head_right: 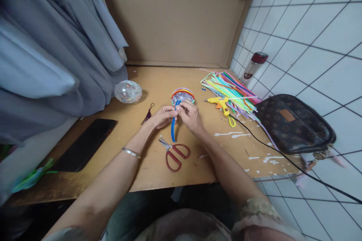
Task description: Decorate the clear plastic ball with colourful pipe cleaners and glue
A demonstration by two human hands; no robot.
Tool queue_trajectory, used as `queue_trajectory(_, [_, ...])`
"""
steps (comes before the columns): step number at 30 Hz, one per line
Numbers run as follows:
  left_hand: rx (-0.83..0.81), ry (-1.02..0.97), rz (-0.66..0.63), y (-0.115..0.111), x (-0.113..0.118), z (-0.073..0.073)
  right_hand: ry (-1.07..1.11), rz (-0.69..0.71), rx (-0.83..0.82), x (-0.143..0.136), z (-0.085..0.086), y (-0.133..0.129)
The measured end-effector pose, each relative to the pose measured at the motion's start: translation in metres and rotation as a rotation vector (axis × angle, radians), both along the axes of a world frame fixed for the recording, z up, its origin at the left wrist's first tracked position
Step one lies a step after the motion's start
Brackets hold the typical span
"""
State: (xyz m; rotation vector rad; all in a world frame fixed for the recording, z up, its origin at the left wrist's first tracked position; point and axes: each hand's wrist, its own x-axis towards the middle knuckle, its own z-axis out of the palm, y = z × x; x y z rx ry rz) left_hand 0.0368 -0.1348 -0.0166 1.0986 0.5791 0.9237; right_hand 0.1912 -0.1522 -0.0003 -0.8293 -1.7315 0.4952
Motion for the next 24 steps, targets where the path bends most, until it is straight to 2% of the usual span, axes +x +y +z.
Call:
queue_trajectory(14, [-0.018,0.041,0.024,0.0012,0.0051,-0.0034,0.047,0.093,-0.163,0.0016,0.0001,0.0049])
queue_trajectory(21, [-0.040,0.020,-0.011,-0.0005,0.0019,-0.0012,0.217,0.203,-0.392,0.0021,0.0012,0.0068])
queue_trajectory(24, [-0.038,0.005,-0.021,-0.0005,0.0004,-0.0009,0.286,0.217,-0.419,-0.0008,0.0007,0.0065])
